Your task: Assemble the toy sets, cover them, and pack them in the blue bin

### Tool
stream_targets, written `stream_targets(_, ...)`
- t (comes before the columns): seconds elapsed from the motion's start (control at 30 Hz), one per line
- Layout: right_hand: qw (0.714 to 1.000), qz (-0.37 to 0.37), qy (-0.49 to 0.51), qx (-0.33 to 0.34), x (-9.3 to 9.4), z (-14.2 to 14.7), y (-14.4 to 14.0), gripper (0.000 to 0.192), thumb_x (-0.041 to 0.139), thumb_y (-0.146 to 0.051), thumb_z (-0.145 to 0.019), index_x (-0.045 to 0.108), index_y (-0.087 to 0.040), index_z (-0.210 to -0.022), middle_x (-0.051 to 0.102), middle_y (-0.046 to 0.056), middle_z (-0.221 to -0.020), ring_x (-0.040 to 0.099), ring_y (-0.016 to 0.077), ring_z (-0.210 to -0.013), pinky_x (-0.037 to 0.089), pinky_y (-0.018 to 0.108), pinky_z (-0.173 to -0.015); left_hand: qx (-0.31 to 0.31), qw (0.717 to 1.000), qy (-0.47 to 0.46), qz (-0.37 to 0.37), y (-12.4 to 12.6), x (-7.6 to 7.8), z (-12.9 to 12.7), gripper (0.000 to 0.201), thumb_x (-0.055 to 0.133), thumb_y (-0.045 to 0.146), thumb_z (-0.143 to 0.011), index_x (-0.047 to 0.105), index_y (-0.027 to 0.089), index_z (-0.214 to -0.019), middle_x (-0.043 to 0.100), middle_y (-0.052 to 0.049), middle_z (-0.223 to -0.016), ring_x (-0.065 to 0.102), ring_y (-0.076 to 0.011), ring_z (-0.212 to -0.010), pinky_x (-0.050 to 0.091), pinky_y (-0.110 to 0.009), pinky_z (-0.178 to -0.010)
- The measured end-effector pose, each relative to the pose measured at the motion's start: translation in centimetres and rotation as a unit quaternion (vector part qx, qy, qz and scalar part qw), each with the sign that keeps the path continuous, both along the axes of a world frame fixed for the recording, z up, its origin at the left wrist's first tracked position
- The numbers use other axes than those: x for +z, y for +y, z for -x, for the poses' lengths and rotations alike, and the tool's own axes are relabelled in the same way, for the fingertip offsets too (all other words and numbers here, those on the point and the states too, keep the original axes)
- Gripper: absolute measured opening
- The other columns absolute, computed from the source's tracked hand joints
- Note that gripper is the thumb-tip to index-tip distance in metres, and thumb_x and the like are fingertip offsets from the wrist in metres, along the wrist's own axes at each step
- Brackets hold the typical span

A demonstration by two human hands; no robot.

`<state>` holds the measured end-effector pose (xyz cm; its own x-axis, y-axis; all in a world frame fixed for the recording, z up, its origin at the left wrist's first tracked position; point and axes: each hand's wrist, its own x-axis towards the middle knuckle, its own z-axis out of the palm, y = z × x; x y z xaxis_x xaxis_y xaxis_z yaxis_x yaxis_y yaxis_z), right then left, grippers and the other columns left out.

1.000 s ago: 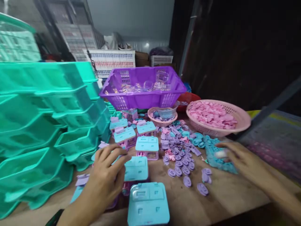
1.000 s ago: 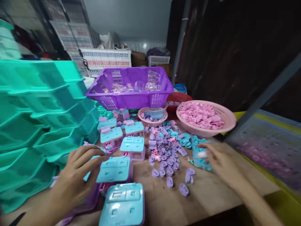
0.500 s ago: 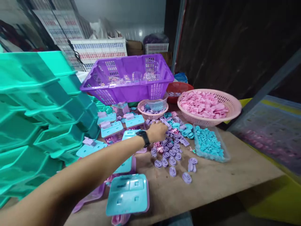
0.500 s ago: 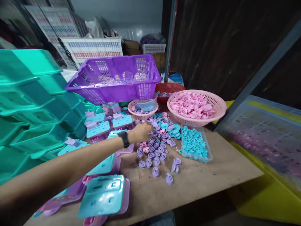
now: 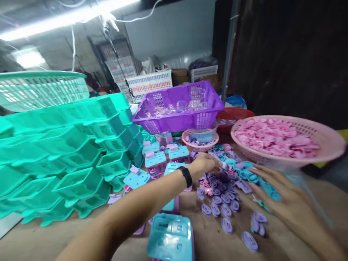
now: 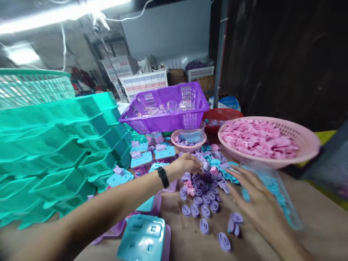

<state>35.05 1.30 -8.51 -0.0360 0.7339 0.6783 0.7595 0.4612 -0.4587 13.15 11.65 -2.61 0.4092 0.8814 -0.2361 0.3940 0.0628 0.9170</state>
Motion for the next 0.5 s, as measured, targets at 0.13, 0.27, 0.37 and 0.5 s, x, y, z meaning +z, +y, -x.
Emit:
stream_targets(0.13, 0.995, -0.035, 0.019, 0.089, 0.8, 8.2, 5.6, 0.037, 0.059, -0.038, -0.098, 0.066, -0.026, -0.132, 0.073, 0.01, -0.128, 0.069, 0.0286, -0.118, 0.058, 0.045, -0.1, 0.064, 0.98, -0.146, 0.12, -1.4, 2.0, 3.7, 0.017, 0.063, 0.021, -0.087, 0.06, 0.016, -0.071, 0.063, 0.0, -0.07, 0.064, -0.0124, -0.067, 0.053, -0.027, -0.073)
stream_targets(0.27, 0.973, 0.067, 0.15, 0.162, 1.6, 12.2, 7.5, 0.05, 0.068, -0.045, -0.092, 0.066, -0.026, -0.138, 0.071, 0.008, -0.135, 0.069, 0.0291, -0.12, 0.057, 0.045, -0.104, 0.116, 0.95, -0.22, 0.187, -1.3, 3.0, 8.8, 0.008, 0.066, 0.018, -0.085, 0.063, 0.015, -0.078, 0.065, -0.004, -0.074, 0.065, -0.0157, -0.071, 0.053, -0.031, -0.075)
stream_targets(0.37, 0.914, 0.204, 0.285, 0.203, 2.1, 13.9, 8.2, 0.06, 0.076, -0.06, -0.081, 0.072, -0.025, -0.13, 0.076, 0.008, -0.126, 0.073, 0.0299, -0.112, 0.059, 0.046, -0.099, 0.143, 0.934, -0.265, 0.193, -1.2, 2.9, 11.5, 0.005, 0.065, 0.015, -0.085, 0.064, 0.015, -0.08, 0.067, -0.005, -0.075, 0.066, -0.0163, -0.073, 0.051, -0.03, -0.077)
stream_targets(0.5, 0.812, 0.343, 0.421, 0.216, 2.9, 16.5, 8.0, 0.064, 0.088, -0.068, -0.061, 0.081, -0.022, -0.105, 0.082, 0.008, -0.098, 0.077, 0.0268, -0.093, 0.063, 0.037, -0.08, 0.158, 0.915, -0.335, 0.16, -1.7, 1.9, 12.6, 0.008, 0.071, 0.021, -0.086, 0.066, 0.016, -0.083, 0.07, -0.004, -0.083, 0.066, -0.0156, -0.079, 0.049, -0.03, -0.083)
